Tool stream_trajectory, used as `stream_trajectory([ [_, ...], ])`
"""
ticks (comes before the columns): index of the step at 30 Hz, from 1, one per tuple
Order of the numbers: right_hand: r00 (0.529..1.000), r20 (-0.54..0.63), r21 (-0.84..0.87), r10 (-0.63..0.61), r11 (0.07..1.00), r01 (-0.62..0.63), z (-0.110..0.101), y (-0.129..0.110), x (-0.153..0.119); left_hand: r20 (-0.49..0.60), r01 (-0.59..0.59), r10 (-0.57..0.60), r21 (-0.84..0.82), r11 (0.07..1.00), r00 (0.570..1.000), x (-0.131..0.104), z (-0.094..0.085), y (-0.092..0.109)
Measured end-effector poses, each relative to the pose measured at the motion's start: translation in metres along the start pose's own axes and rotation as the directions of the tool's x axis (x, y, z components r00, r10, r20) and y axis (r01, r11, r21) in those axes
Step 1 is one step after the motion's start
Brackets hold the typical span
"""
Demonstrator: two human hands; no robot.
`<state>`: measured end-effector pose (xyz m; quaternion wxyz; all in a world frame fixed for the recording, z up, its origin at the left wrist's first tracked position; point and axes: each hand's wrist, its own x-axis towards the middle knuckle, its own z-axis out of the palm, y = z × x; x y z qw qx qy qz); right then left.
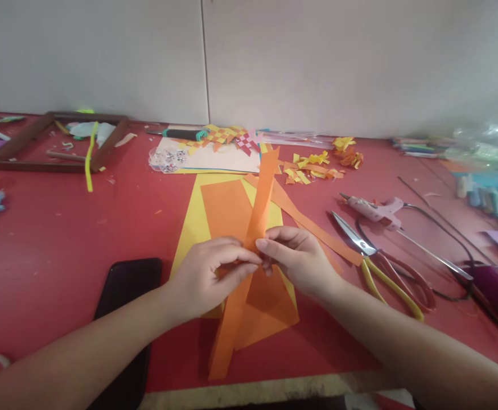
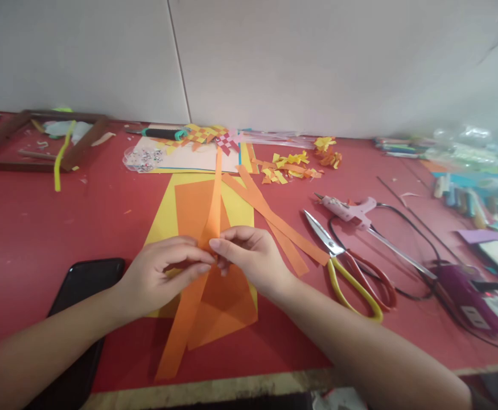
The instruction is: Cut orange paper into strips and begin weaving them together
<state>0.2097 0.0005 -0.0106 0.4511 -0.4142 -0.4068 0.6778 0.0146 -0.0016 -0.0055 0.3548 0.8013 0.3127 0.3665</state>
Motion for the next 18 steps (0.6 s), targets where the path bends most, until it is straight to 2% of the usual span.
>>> stream_trajectory([
  [4, 1.000, 0.005, -0.029, 0.012, 1.000, -0.012, 0.0003, -0.0001, -0.0007, -0.032, 0.014, -0.013, 0.007, 1.000, 0.999, -0.0009, 0.0027, -0.0016],
  [8, 1.000, -0.011, -0.099, 0.002, 0.995, -0.003, -0.0016, -0.0013, 0.0004, -0.019, 0.012, -0.012, 0.020, 1.000, 1.000, -0.0018, 0.0036, -0.0020],
  [18, 1.000, 0.013, -0.176, -0.008, 0.984, 0.011, -0.0029, -0.0047, 0.0021, 0.039, 0.126, -0.126, 0.013, 0.992, 0.991, -0.0006, 0.0008, -0.0004],
])
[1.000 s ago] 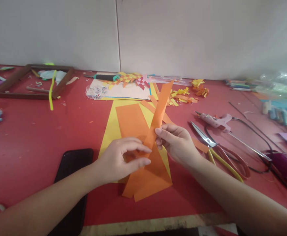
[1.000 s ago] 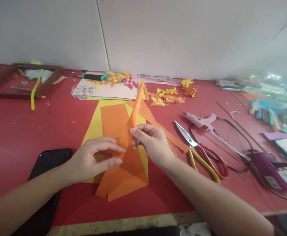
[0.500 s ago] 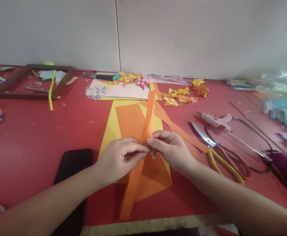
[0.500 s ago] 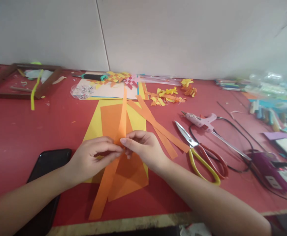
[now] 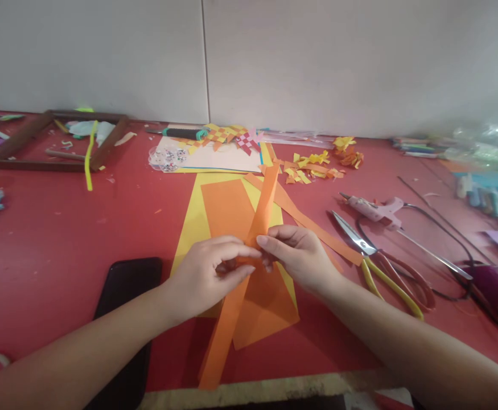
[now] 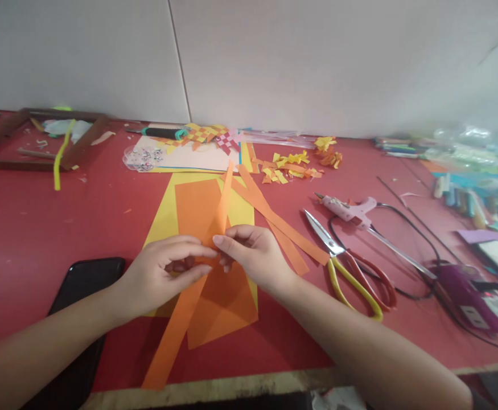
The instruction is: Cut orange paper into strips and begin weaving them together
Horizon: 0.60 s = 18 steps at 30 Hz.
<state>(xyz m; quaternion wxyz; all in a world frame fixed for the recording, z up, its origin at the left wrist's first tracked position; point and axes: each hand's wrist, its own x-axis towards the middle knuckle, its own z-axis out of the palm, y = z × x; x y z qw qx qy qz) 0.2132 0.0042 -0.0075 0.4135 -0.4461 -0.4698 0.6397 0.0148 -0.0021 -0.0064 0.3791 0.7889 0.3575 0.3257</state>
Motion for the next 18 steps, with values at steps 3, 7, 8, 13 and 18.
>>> stream_trajectory([
  [3, 1.000, -0.018, 0.009, 0.014, 1.000, -0.014, 0.0002, 0.0006, -0.0001, 0.006, 0.001, -0.001, -0.016, 1.000, 1.000, -0.0004, 0.0000, 0.0008],
  [7, 0.999, -0.041, 0.026, 0.033, 0.999, -0.032, 0.0010, 0.0016, -0.0005, 0.015, 0.013, -0.013, -0.036, 0.999, 1.000, -0.0005, 0.0001, 0.0005],
  [8, 0.999, -0.041, 0.030, 0.036, 0.999, -0.035, 0.0012, 0.0018, -0.0006, 0.019, 0.017, -0.016, -0.041, 0.999, 1.000, -0.0003, 0.0001, 0.0004],
  [13, 0.999, -0.028, 0.092, 0.032, 0.995, -0.029, 0.0003, 0.0021, -0.0006, 0.031, 0.013, -0.011, -0.054, 0.998, 0.999, 0.0007, -0.0001, 0.0006],
  [18, 0.997, -0.079, 0.165, 0.019, 0.986, -0.006, -0.0022, 0.0003, 0.0008, 0.037, 0.015, -0.014, -0.051, 0.999, 0.999, -0.0013, 0.0008, 0.0008],
])
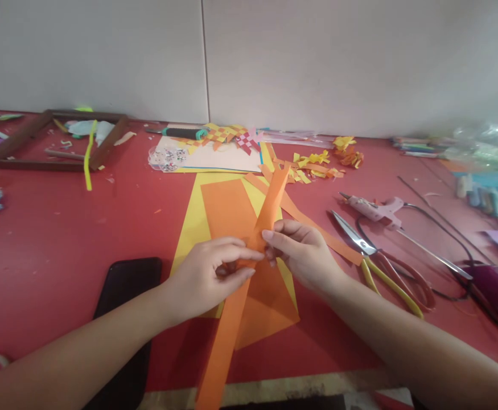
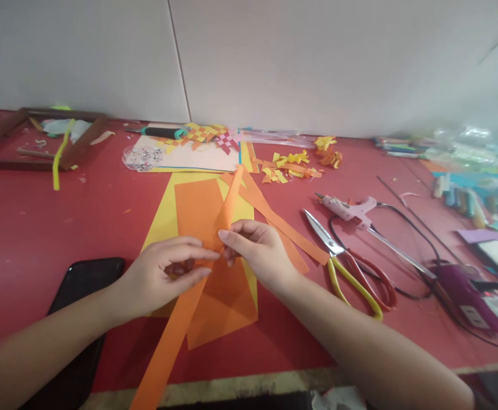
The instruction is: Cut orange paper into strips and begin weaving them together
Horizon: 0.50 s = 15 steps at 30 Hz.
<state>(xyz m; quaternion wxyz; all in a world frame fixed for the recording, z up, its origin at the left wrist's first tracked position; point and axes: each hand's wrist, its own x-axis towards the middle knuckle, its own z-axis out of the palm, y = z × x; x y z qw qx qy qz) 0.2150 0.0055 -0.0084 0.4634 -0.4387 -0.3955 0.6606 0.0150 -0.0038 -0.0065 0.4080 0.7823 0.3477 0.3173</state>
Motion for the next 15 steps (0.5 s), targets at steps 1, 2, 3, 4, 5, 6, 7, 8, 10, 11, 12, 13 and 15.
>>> stream_trajectory([
  [1, 1.000, -0.003, 0.002, 0.000, 1.000, 0.000, 0.0001, -0.0004, 0.0003, -0.002, 0.001, -0.001, -0.004, 1.000, 1.000, -0.0005, 0.0001, 0.0000],
  [2, 1.000, -0.005, 0.002, 0.002, 1.000, -0.002, 0.0004, -0.0007, 0.0004, -0.005, 0.000, 0.000, -0.010, 1.000, 1.000, -0.0009, 0.0001, 0.0002],
  [3, 1.000, -0.005, 0.002, 0.004, 1.000, -0.004, 0.0010, -0.0008, 0.0005, -0.002, 0.002, -0.002, -0.018, 1.000, 1.000, -0.0012, 0.0001, 0.0004],
  [4, 1.000, -0.004, 0.005, 0.006, 1.000, -0.006, 0.0016, -0.0007, 0.0004, -0.004, 0.005, -0.005, -0.025, 1.000, 1.000, -0.0011, 0.0000, 0.0007],
  [5, 1.000, -0.001, 0.007, 0.009, 1.000, -0.009, 0.0022, -0.0005, 0.0001, -0.009, 0.004, -0.005, -0.029, 1.000, 1.000, -0.0009, -0.0001, 0.0010],
  [6, 1.000, 0.001, 0.008, 0.012, 1.000, -0.012, 0.0028, -0.0002, -0.0002, -0.017, 0.000, -0.001, -0.032, 1.000, 1.000, -0.0004, -0.0002, 0.0013],
  [7, 1.000, 0.006, 0.007, 0.017, 1.000, -0.017, 0.0033, 0.0000, -0.0006, -0.033, -0.006, 0.005, -0.031, 1.000, 0.999, 0.0003, -0.0003, 0.0015],
  [8, 1.000, 0.010, 0.004, 0.021, 1.000, -0.021, 0.0036, 0.0002, -0.0010, -0.050, -0.013, 0.012, -0.027, 1.000, 0.999, 0.0010, -0.0004, 0.0016],
  [10, 1.000, 0.015, -0.004, 0.028, 1.000, -0.028, 0.0037, 0.0002, -0.0014, -0.081, -0.025, 0.024, -0.013, 1.000, 0.996, 0.0021, -0.0005, 0.0012],
  [11, 1.000, 0.015, -0.006, 0.027, 1.000, -0.027, 0.0035, -0.0001, -0.0013, -0.088, -0.026, 0.025, -0.004, 1.000, 0.996, 0.0024, -0.0005, 0.0009],
  [12, 1.000, 0.012, -0.004, 0.024, 1.000, -0.024, 0.0031, -0.0005, -0.0010, -0.088, -0.026, 0.027, 0.008, 1.000, 0.996, 0.0025, -0.0005, 0.0006],
  [13, 1.000, 0.009, -0.001, 0.018, 1.000, -0.018, 0.0026, -0.0010, -0.0006, -0.085, -0.031, 0.033, 0.019, 0.999, 0.996, 0.0025, -0.0005, 0.0003],
  [15, 1.000, -0.004, 0.002, 0.006, 1.000, -0.006, 0.0012, -0.0018, 0.0005, -0.071, -0.047, 0.050, 0.037, 0.998, 0.996, 0.0021, -0.0007, 0.0003],
])
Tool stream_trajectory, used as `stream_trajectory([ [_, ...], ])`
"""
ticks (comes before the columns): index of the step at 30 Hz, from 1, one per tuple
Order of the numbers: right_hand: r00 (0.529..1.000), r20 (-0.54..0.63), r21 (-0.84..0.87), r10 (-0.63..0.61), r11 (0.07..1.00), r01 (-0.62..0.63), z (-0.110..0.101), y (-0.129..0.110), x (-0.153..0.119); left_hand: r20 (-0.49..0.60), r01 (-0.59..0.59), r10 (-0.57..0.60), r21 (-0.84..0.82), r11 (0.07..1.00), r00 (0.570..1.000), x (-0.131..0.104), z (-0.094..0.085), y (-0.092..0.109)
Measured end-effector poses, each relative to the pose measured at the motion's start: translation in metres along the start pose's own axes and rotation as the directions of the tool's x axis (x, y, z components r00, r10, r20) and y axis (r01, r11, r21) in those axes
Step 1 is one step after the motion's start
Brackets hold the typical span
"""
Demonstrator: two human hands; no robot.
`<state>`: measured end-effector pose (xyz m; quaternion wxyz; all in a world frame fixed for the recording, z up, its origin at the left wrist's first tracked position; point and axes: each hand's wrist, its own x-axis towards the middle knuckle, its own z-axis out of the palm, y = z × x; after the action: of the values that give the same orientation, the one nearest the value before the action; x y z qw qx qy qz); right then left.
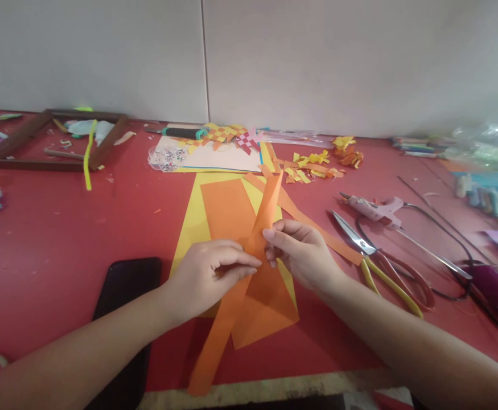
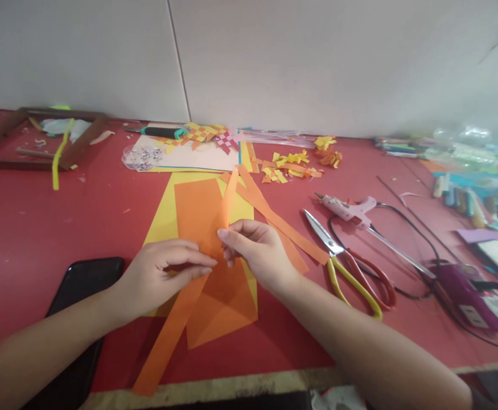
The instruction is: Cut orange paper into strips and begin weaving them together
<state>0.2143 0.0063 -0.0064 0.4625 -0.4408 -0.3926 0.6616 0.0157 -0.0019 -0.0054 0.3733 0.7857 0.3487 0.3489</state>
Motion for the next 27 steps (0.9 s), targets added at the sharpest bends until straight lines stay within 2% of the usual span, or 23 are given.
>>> stream_trajectory([
  [8, 0.999, -0.043, -0.013, 0.001, 1.000, -0.002, -0.0027, -0.0008, 0.0018, 0.046, 0.013, -0.013, -0.002, 1.000, 0.999, -0.0025, 0.0002, 0.0002],
  [16, 0.993, -0.114, 0.027, -0.024, 0.999, 0.027, -0.0092, -0.0065, 0.0068, 0.154, 0.061, -0.058, -0.016, 0.998, 0.986, -0.0064, 0.0018, -0.0023],
  [23, 0.995, -0.085, -0.003, -0.053, 0.999, 0.053, -0.0058, -0.0033, 0.0049, 0.036, 0.042, -0.043, 0.024, 0.999, 0.998, -0.0010, 0.0001, 0.0005],
  [27, 0.997, -0.042, -0.062, -0.069, 0.996, 0.066, -0.0057, -0.0025, 0.0026, 0.022, 0.048, -0.049, 0.031, 0.998, 0.999, -0.0007, 0.0002, 0.0008],
])
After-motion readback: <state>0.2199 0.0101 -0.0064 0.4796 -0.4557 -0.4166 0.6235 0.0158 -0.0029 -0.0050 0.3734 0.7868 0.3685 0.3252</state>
